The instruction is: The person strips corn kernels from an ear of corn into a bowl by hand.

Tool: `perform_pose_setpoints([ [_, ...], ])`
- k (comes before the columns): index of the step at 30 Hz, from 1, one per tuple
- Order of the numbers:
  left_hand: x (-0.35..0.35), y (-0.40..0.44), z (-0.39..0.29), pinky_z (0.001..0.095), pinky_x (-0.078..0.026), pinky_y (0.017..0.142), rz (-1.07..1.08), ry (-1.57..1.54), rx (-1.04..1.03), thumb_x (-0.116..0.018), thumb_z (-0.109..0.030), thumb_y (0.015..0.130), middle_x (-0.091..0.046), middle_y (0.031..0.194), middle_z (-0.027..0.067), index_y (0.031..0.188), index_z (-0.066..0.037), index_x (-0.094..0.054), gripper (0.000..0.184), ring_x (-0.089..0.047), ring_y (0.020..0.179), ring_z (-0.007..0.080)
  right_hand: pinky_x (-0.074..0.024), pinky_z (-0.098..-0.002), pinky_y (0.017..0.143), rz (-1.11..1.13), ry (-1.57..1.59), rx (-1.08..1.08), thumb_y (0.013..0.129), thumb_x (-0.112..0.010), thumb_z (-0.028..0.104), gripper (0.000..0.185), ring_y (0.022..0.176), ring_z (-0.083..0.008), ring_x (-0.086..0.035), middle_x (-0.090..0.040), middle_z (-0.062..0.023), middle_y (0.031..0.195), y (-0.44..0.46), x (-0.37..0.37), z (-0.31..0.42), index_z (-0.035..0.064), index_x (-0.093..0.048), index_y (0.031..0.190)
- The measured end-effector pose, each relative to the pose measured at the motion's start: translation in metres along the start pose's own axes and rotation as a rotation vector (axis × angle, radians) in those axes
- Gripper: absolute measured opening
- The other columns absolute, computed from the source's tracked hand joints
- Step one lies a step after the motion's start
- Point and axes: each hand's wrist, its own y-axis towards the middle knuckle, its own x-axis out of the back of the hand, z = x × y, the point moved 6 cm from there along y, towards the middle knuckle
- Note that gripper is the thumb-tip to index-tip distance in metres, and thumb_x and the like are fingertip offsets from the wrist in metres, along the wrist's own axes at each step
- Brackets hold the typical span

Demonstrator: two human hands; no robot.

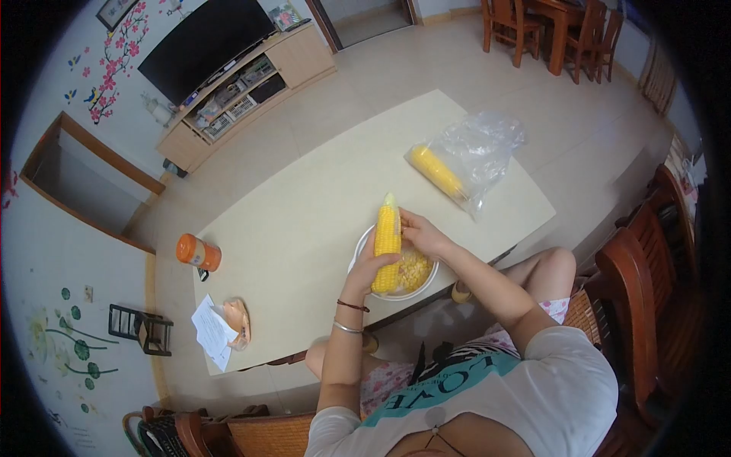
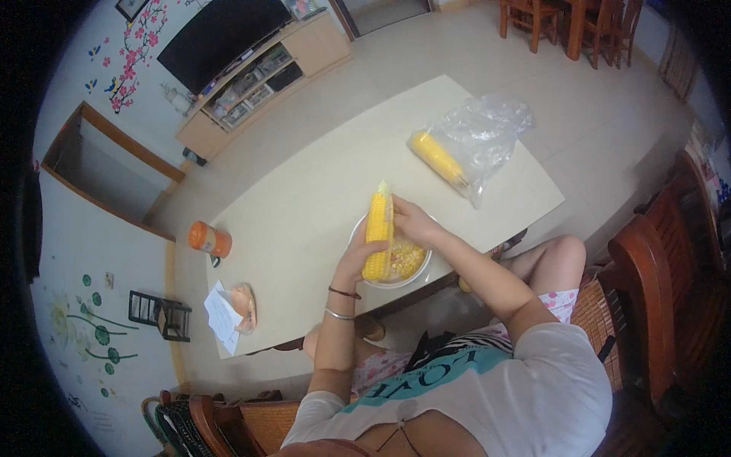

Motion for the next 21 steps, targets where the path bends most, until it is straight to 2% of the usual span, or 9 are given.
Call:
perform_pose_setpoints([
  [3,0.000,-0.006,-0.004,0.0324,-0.055,0.075,-0.010,0.054,0.017,-0.062,0.001,0.078,-0.047,0.125,0.0102,0.146,-0.008,-0.022,0.079,-0.055,0.104,0.0214,-0.0450,-0.0325,0.095,0.043,0.158,-0.042,0.087,-0.045,0.001,0.055,0.112,-0.0184,-0.054,-0.052,-0.0111,0.123,-0.002,-0.003,0.002,0.0015,-0.032,0.140],
  [6,-0.002,-0.010,-0.004,0.0327,-0.055,0.077,-0.022,0.112,0.011,-0.062,0.001,0.079,-0.047,0.126,0.0103,0.146,-0.008,-0.022,0.078,-0.054,0.106,0.0214,-0.0465,-0.0314,0.093,0.092,-0.018,-0.050,0.086,-0.045,0.003,0.056,0.109,-0.0178,-0.055,-0.053,-0.0098,0.121,-0.004,-0.009,0.005,0.0020,-0.031,0.140],
  [10,-0.003,-0.008,-0.002,0.0278,-0.052,0.074,-0.044,0.123,-0.001,-0.062,0.005,0.076,-0.048,0.124,0.0086,0.147,-0.009,-0.018,0.085,-0.056,0.099,0.0172,-0.0487,-0.0291,0.087,0.113,-0.049,-0.072,0.085,-0.045,0.004,0.057,0.105,-0.0168,-0.056,-0.054,-0.0092,0.118,0.003,-0.003,-0.008,0.0018,-0.030,0.140],
  [16,-0.004,-0.007,-0.002,0.0275,-0.051,0.076,-0.046,0.166,-0.059,-0.063,0.004,0.075,-0.048,0.126,0.0087,0.147,-0.008,-0.020,0.085,-0.054,0.103,0.0168,-0.0493,-0.0279,0.084,0.108,-0.062,-0.058,0.087,-0.045,0.004,0.056,0.103,-0.0159,-0.057,-0.054,-0.0089,0.117,0.009,0.004,-0.017,0.0019,-0.029,0.140],
  [21,-0.005,-0.007,-0.004,0.0277,-0.051,0.080,-0.031,0.147,0.009,-0.063,0.005,0.075,-0.048,0.126,0.0083,0.146,-0.008,-0.022,0.084,-0.054,0.106,0.0176,-0.0492,-0.0280,0.084,0.095,-0.086,-0.056,0.087,-0.044,0.002,0.054,0.103,-0.0163,-0.057,-0.054,-0.0084,0.118,0.005,0.001,-0.012,0.0039,-0.031,0.139],
])
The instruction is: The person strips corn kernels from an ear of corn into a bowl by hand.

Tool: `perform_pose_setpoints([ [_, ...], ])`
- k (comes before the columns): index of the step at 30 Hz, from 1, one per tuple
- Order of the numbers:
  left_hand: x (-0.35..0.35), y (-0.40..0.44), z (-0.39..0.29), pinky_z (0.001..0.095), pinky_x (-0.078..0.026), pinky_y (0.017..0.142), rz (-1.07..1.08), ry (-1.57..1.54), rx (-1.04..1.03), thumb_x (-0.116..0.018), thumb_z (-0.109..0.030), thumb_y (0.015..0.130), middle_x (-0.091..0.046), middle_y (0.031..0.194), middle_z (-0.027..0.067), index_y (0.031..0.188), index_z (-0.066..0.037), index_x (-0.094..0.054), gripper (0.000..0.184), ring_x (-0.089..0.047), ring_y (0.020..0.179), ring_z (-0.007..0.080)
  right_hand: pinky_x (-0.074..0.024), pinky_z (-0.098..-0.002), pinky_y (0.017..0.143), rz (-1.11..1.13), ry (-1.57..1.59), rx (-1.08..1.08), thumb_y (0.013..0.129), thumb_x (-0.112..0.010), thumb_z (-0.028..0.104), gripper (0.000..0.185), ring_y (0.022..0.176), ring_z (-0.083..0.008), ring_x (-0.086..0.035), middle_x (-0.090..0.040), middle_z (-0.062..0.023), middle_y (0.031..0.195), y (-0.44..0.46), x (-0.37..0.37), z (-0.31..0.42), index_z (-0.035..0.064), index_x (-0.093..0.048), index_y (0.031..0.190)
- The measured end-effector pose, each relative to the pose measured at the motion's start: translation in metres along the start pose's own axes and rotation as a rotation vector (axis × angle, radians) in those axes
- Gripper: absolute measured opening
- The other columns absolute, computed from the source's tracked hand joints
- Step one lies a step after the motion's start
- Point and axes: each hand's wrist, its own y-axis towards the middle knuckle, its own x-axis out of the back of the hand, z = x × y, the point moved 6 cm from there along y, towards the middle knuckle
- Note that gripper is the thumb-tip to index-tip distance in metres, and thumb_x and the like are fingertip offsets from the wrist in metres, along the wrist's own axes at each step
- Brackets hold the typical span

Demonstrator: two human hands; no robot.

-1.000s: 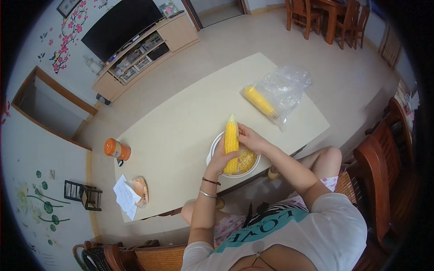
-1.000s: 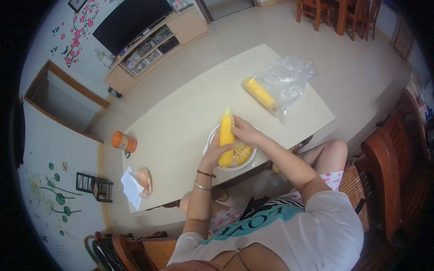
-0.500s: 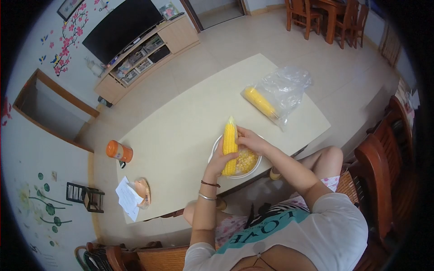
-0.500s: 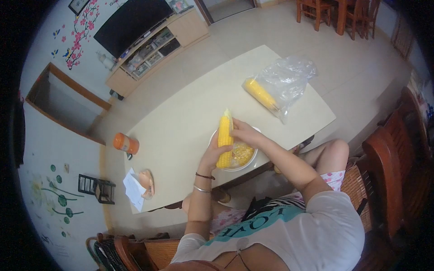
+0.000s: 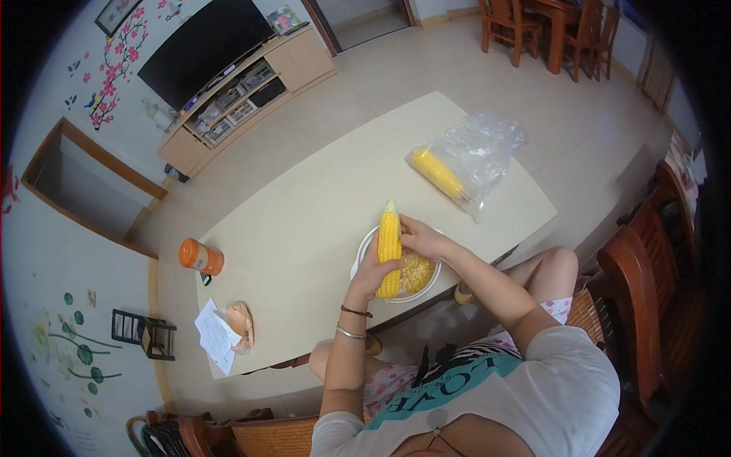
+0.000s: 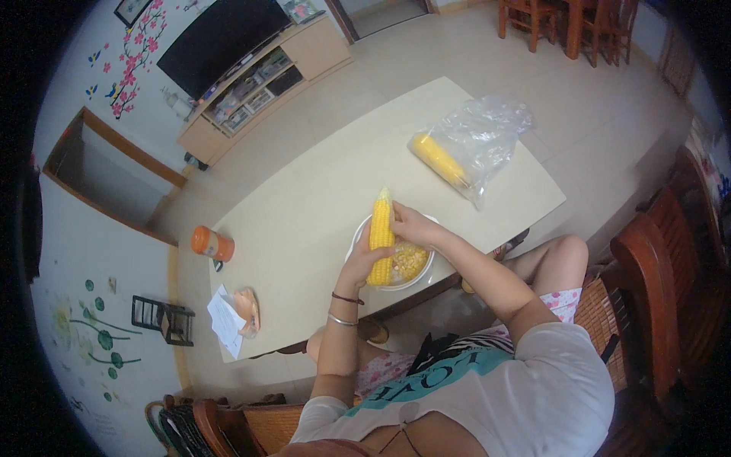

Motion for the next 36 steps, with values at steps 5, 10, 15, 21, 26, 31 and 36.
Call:
perform_pose_setpoints([
  [5,0.0011,-0.0009,0.0021,0.0279,-0.050,0.081,-0.009,-0.048,0.046,-0.063,0.005,0.075,-0.048,0.126,0.0082,0.146,-0.009,-0.022,0.083,-0.053,0.107,0.0181,-0.0493,-0.0281,0.084,-0.055,-0.061,-0.030,0.087,-0.044,0.003,0.052,0.104,-0.0165,-0.056,-0.054,-0.0082,0.118,-0.0049,-0.0025,0.0074,0.0042,-0.034,0.138],
  [10,0.0016,0.0000,0.0033,0.0290,-0.048,0.087,-0.008,-0.054,0.028,-0.062,0.005,0.076,-0.047,0.128,0.0090,0.146,-0.008,-0.022,0.082,-0.051,0.112,0.0196,-0.0495,-0.0284,0.084,-0.036,0.096,-0.067,0.086,-0.043,0.003,0.055,0.104,-0.0166,-0.056,-0.053,-0.0083,0.117,-0.0033,-0.0018,0.0049,0.0047,-0.032,0.140],
  [15,0.0039,0.0037,0.0067,0.0286,-0.050,0.083,-0.004,-0.046,-0.014,-0.062,0.005,0.076,-0.048,0.126,0.0094,0.146,-0.008,-0.022,0.082,-0.052,0.109,0.0192,-0.0496,-0.0287,0.084,0.032,0.030,-0.025,0.085,-0.044,0.002,0.059,0.105,-0.0166,-0.056,-0.053,-0.0087,0.117,-0.0006,-0.0028,0.0025,0.0050,-0.028,0.141],
  [21,0.0014,0.0013,0.0035,0.0285,-0.053,0.073,-0.021,-0.066,0.029,-0.061,0.005,0.076,-0.049,0.121,0.0093,0.145,-0.008,-0.023,0.080,-0.056,0.099,0.0183,-0.0486,-0.0281,0.089,-0.039,-0.178,-0.014,0.082,-0.043,-0.006,0.066,0.108,-0.0150,-0.055,-0.054,-0.0057,0.118,-0.0035,-0.0021,0.0055,0.0080,-0.027,0.144],
  [26,-0.0015,-0.0002,-0.0012,0.0284,-0.053,0.073,-0.031,-0.080,0.011,-0.060,0.006,0.076,-0.049,0.121,0.0093,0.145,-0.008,-0.022,0.080,-0.056,0.097,0.0183,-0.0494,-0.0285,0.083,-0.014,0.023,-0.061,0.083,-0.044,-0.001,0.060,0.103,-0.0156,-0.056,-0.055,-0.0075,0.113,-0.0040,-0.0025,0.0065,0.0071,-0.031,0.141],
  [31,0.0014,0.0027,0.0044,0.0295,-0.054,0.072,-0.007,-0.079,0.006,-0.060,0.006,0.077,-0.049,0.123,0.0094,0.146,-0.009,-0.022,0.080,-0.056,0.100,0.0190,-0.0487,-0.0266,0.081,0.010,0.000,-0.011,0.082,-0.045,-0.003,0.062,0.100,-0.0150,-0.056,-0.055,-0.0072,0.112,0.0004,-0.0006,0.0006,0.0057,-0.030,0.141],
  [36,0.0029,0.0032,0.0060,0.0289,-0.053,0.074,-0.015,-0.070,0.019,-0.061,0.005,0.077,-0.048,0.125,0.0093,0.146,-0.009,-0.021,0.081,-0.055,0.104,0.0189,-0.0479,-0.0263,0.083,0.010,-0.043,0.027,0.080,-0.045,-0.006,0.065,0.102,-0.0156,-0.056,-0.055,-0.0082,0.116,-0.0015,-0.0016,0.0046,0.0021,-0.027,0.142],
])
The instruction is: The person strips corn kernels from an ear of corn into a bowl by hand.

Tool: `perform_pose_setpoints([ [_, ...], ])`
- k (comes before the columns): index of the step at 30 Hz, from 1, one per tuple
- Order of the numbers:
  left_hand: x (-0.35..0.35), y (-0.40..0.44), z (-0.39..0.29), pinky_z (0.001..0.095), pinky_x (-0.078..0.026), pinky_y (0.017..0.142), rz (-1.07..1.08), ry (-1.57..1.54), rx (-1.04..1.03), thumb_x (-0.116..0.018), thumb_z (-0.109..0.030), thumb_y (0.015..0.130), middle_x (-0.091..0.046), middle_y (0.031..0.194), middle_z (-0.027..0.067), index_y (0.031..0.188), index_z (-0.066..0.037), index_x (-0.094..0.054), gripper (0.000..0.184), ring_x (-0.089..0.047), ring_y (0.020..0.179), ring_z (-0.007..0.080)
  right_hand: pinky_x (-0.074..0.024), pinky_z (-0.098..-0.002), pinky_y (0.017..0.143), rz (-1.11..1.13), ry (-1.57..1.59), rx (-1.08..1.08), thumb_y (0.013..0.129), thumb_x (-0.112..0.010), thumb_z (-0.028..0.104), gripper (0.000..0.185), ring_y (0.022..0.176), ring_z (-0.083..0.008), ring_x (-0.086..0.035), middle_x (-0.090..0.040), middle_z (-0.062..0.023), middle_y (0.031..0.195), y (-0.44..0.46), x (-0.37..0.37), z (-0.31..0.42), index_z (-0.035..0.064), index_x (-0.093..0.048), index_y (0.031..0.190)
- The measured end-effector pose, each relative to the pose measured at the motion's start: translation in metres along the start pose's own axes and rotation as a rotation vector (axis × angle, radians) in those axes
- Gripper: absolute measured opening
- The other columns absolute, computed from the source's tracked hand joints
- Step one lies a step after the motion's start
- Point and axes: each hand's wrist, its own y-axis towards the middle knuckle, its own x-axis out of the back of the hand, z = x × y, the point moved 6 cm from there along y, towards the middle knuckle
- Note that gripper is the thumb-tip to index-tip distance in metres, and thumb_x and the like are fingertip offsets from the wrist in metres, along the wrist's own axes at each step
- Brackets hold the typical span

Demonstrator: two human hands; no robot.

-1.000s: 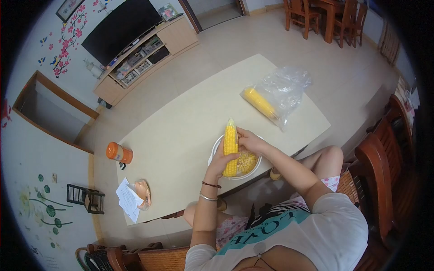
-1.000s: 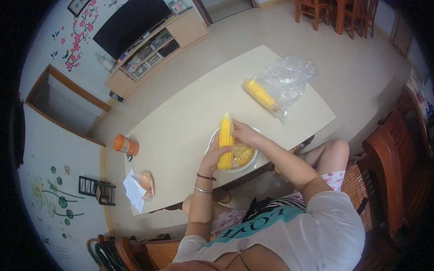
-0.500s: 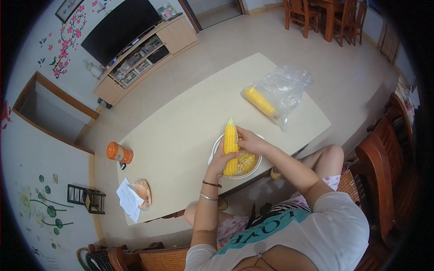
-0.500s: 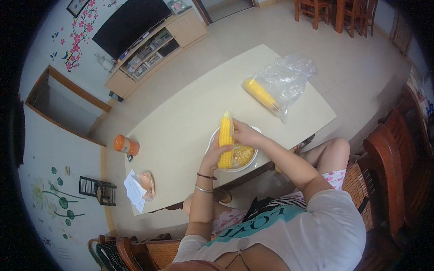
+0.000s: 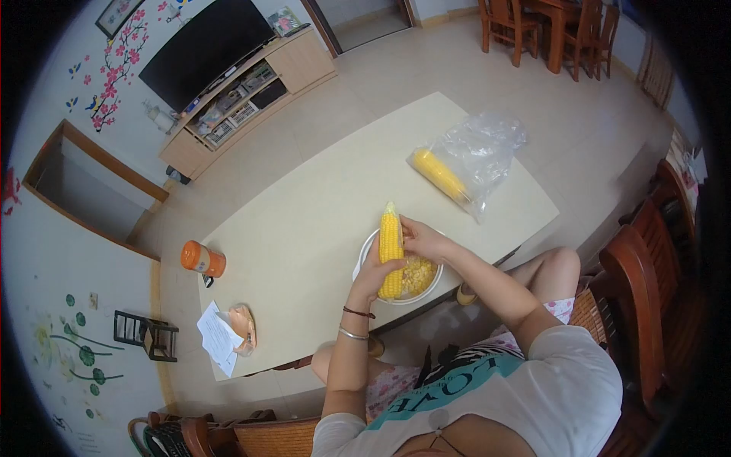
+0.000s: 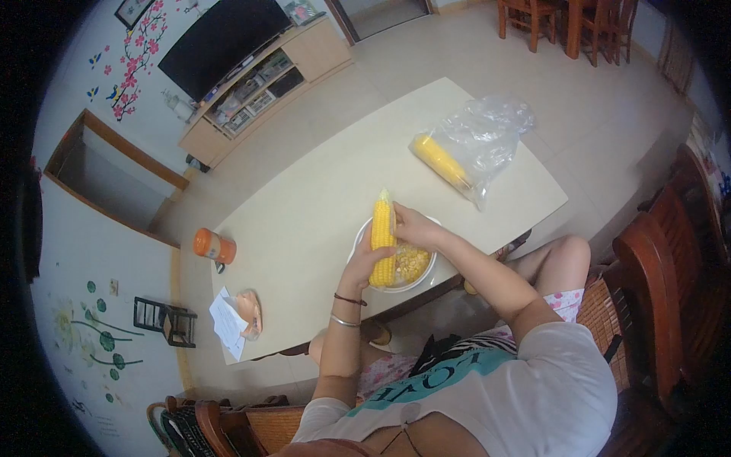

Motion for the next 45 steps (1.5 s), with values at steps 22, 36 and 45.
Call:
perform_pose_setpoints([
  [22,0.005,0.003,0.007,0.0307,-0.041,0.097,0.005,0.018,-0.003,-0.061,-0.007,0.085,-0.045,0.131,0.0102,0.146,-0.006,-0.020,0.073,-0.047,0.118,0.0199,-0.0474,-0.0259,0.080,0.013,-0.091,0.062,0.080,-0.048,-0.003,0.071,0.102,-0.0137,-0.055,-0.053,-0.0094,0.121,0.004,0.004,-0.007,0.0056,-0.023,0.145],
  [36,0.008,0.006,0.010,0.0315,-0.056,0.064,-0.043,-0.072,0.049,-0.048,-0.029,0.097,-0.051,0.117,0.0087,0.145,-0.014,-0.024,0.056,-0.058,0.091,0.0167,-0.0462,-0.0255,0.085,0.062,0.020,-0.044,0.081,-0.047,-0.002,0.072,0.107,-0.0138,-0.052,-0.051,-0.0077,0.124,0.000,-0.002,-0.002,0.0074,-0.019,0.147],
  [45,0.010,0.007,0.013,0.0315,-0.056,0.066,-0.027,-0.094,0.039,-0.048,-0.030,0.097,-0.052,0.117,0.0080,0.144,-0.014,-0.027,0.055,-0.058,0.092,0.0166,-0.0445,-0.0215,0.081,0.019,-0.020,-0.004,0.080,-0.046,-0.007,0.074,0.104,-0.0103,-0.051,-0.052,-0.0033,0.122,-0.001,-0.004,0.002,0.0093,-0.019,0.147],
])
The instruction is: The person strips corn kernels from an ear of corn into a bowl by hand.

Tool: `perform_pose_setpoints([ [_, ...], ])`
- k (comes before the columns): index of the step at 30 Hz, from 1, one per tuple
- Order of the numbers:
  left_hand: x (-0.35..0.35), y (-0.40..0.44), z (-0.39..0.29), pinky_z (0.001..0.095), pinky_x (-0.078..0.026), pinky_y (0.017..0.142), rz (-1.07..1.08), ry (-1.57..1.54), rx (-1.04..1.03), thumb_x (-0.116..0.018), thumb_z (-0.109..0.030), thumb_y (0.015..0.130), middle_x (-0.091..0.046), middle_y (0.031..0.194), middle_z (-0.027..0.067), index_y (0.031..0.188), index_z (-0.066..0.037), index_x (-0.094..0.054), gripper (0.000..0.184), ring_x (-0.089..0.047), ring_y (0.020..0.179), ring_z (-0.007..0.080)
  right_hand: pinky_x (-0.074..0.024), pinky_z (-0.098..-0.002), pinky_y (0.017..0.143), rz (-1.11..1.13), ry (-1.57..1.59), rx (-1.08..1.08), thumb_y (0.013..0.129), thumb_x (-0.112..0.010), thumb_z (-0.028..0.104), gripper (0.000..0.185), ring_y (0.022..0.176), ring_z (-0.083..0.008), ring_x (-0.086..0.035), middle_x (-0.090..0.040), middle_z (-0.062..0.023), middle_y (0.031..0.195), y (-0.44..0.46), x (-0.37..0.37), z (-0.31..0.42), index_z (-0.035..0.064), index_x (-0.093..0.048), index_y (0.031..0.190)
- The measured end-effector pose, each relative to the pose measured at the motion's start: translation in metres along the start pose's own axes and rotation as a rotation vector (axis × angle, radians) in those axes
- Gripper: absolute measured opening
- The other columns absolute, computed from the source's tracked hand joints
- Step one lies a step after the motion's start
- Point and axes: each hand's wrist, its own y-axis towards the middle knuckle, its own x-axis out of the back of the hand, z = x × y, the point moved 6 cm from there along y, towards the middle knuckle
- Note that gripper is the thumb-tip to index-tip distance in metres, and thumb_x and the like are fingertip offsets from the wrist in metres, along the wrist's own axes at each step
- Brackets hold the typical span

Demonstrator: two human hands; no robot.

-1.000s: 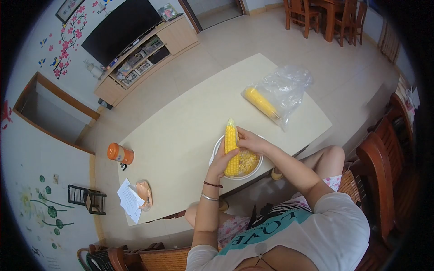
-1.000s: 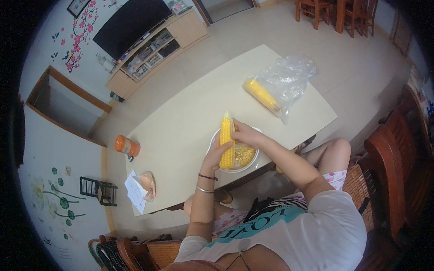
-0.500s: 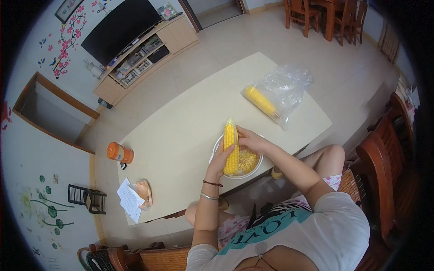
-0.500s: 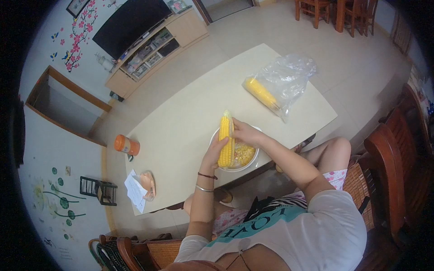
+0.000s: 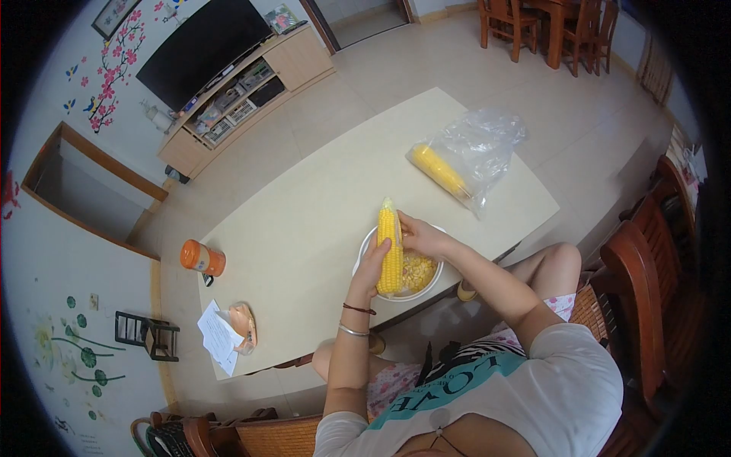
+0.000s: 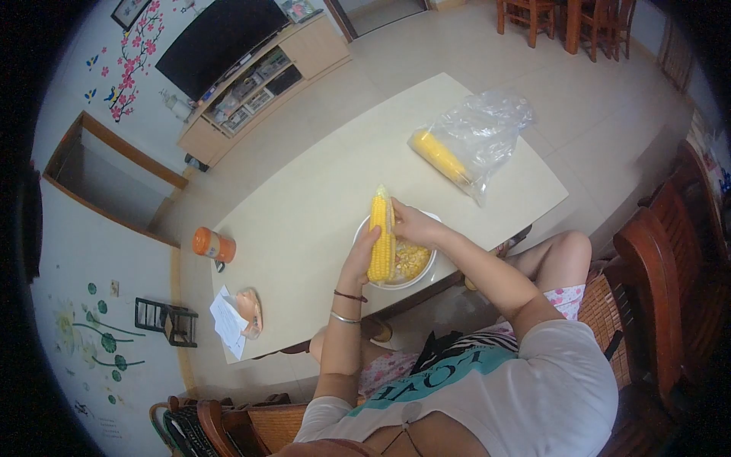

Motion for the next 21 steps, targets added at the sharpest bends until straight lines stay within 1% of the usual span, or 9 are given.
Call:
perform_pose_setpoints([
  [3,-0.0015,-0.0008,-0.0016,0.0312,-0.056,0.068,-0.001,0.004,-0.015,-0.048,-0.030,0.097,-0.051,0.119,0.0084,0.144,-0.012,-0.027,0.055,-0.057,0.095,0.0170,-0.0458,-0.0249,0.084,0.026,0.029,-0.047,0.079,-0.049,-0.002,0.074,0.106,-0.0141,-0.052,-0.051,-0.0090,0.124,-0.0049,-0.0012,0.0071,0.0047,-0.019,0.146],
  [6,-0.0033,-0.0014,-0.0032,0.0308,-0.056,0.069,-0.003,0.000,-0.021,-0.048,-0.030,0.097,-0.051,0.120,0.0089,0.144,-0.011,-0.027,0.055,-0.057,0.098,0.0176,-0.0459,-0.0246,0.084,0.042,0.040,-0.036,0.080,-0.051,0.001,0.074,0.106,-0.0138,-0.052,-0.051,-0.0087,0.122,-0.0024,0.0001,0.0019,0.0051,-0.018,0.146],
  [9,-0.0053,-0.0030,-0.0053,0.0304,-0.056,0.070,-0.004,-0.004,-0.019,-0.048,-0.029,0.097,-0.050,0.121,0.0093,0.144,-0.011,-0.026,0.055,-0.057,0.100,0.0179,-0.0458,-0.0251,0.085,0.044,-0.024,-0.003,0.080,-0.052,0.001,0.074,0.107,-0.0149,-0.052,-0.051,-0.0095,0.122,-0.0003,0.0017,-0.0014,0.0043,-0.018,0.146],
  [15,-0.0043,-0.0012,-0.0044,0.0298,-0.055,0.068,-0.004,0.020,-0.024,-0.047,-0.028,0.097,-0.051,0.118,0.0094,0.145,-0.012,-0.024,0.055,-0.058,0.094,0.0171,-0.0457,-0.0274,0.088,0.041,-0.016,-0.009,0.078,-0.053,-0.002,0.075,0.108,-0.0174,-0.052,-0.051,-0.0128,0.122,-0.0033,-0.0003,0.0050,0.0027,-0.019,0.145],
  [18,-0.0075,-0.0043,-0.0067,0.0303,-0.056,0.065,-0.014,0.032,-0.017,-0.047,-0.028,0.097,-0.052,0.116,0.0093,0.144,-0.012,-0.025,0.055,-0.058,0.090,0.0169,-0.0432,-0.0260,0.091,0.044,-0.032,-0.063,0.077,-0.049,-0.009,0.080,0.111,-0.0162,-0.051,-0.046,-0.0110,0.131,-0.0023,0.0011,0.0027,0.0049,-0.013,0.147],
  [21,-0.0060,-0.0033,-0.0064,0.0313,-0.056,0.064,-0.023,0.057,0.001,-0.047,-0.029,0.097,-0.052,0.115,0.0094,0.144,-0.012,-0.025,0.054,-0.058,0.089,0.0172,-0.0445,-0.0260,0.090,0.021,-0.160,0.023,0.076,-0.048,-0.010,0.080,0.110,-0.0165,-0.052,-0.046,-0.0123,0.132,0.0003,0.0013,-0.0001,0.0026,-0.012,0.147],
])
